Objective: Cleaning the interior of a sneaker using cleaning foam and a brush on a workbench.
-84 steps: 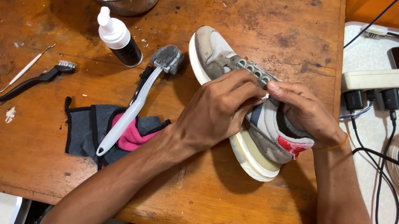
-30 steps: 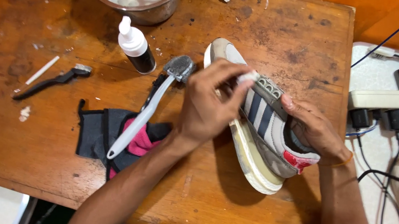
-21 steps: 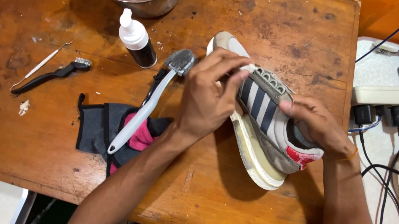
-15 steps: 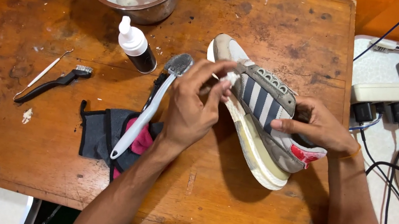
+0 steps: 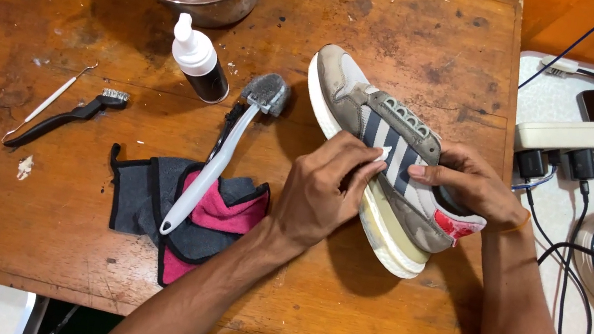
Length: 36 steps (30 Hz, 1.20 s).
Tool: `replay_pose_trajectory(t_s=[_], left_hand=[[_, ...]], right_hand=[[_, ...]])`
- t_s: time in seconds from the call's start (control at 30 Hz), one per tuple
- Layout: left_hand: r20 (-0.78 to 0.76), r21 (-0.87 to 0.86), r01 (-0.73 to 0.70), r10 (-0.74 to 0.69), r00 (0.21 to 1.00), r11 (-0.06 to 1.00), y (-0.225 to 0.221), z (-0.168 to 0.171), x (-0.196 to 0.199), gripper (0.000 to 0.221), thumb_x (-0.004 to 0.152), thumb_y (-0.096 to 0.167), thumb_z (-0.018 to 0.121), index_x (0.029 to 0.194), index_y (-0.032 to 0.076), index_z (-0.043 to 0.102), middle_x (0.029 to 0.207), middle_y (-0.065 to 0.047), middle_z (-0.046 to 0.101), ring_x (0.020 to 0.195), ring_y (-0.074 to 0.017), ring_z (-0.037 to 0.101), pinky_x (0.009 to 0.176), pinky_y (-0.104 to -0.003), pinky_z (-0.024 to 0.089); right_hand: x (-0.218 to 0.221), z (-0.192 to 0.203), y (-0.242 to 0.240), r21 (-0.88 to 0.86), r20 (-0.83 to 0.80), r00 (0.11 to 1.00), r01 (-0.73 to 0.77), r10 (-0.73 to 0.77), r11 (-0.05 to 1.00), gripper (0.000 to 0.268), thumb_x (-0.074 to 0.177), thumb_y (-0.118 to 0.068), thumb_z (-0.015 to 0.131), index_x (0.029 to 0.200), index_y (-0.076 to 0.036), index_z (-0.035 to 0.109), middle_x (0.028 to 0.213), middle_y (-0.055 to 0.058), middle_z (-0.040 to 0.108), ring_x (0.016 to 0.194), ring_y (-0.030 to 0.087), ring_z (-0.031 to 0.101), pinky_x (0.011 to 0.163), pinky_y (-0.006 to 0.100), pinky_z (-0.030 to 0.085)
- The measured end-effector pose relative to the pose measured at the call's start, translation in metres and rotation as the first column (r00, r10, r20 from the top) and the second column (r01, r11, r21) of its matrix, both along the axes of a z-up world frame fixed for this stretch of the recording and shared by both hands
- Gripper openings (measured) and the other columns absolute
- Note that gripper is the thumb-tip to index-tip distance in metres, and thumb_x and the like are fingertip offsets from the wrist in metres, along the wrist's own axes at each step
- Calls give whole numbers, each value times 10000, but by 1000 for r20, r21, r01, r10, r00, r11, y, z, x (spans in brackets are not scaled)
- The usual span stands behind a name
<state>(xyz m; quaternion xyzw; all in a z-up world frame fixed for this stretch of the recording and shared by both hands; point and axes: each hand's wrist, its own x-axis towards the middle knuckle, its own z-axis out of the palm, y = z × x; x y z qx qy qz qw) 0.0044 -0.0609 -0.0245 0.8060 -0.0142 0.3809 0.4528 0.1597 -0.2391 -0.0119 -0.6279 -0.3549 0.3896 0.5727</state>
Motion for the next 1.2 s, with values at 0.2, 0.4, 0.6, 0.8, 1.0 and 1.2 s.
replay_pose_trajectory(t_s=[0.2, 0.4, 0.6, 0.8, 1.0, 1.2], left_hand=[[24, 123, -8, 5, 1000, 992, -2, 3, 6, 83, 992, 66, 664, 997, -8, 702, 841, -96, 644, 738, -300, 732, 620, -361, 613], [93, -74, 17, -11, 996, 997, 16, 3, 19, 65, 961, 72, 715, 973, 8, 715, 828, -80, 661, 739, -247, 732, 617, -312, 588], [87, 56, 14, -19, 996, 998, 14, -11, 24, 48, 949, 17, 706, 967, -27, 713, 805, -109, 642, 687, -236, 700, 611, -344, 613], [132, 47, -44, 37, 991, 998, 17, -1, 25, 67, 961, 55, 720, 960, -10, 703, 828, -100, 648, 754, -284, 726, 620, -334, 596], [66, 127, -63, 55, 996, 990, 8, 17, 10, 93, 975, 86, 723, 1015, 4, 745, 954, -107, 678, 870, -291, 746, 713, -363, 629], [90, 101, -8, -1, 996, 995, 10, 18, 8, 134, 893, -65, 739, 967, 40, 776, 982, -115, 698, 931, -312, 742, 792, -384, 634]], right_hand=[[6, -17, 0, 40, -2, 1000, 1, -1, 999, 219, 906, -22, 654, 1074, 79, 753, 989, 125, 758, 931, 154, 678, 830, 350, 548], [6, -21, -6, 30, -40, 999, 14, -13, 999, 258, 906, -20, 641, 1118, 84, 746, 1013, 124, 759, 950, 148, 670, 863, 354, 529], [15, -33, -7, 23, 60, 998, -38, 37, 999, 236, 931, -31, 629, 1111, 62, 749, 1019, 107, 760, 968, 138, 650, 880, 351, 527], [-5, -7, 6, 50, 42, 997, -66, 64, 997, 230, 930, -30, 632, 1113, 45, 749, 962, 91, 755, 903, 133, 670, 848, 325, 533], [7, -20, -2, 55, 33, 998, -58, 56, 997, 224, 932, -51, 634, 1106, 37, 745, 966, 86, 751, 899, 138, 670, 831, 323, 536], [2, -16, 1, 67, 44, 997, -72, 69, 995, 218, 931, -38, 634, 1096, 45, 751, 963, 95, 755, 904, 142, 674, 790, 312, 529]])
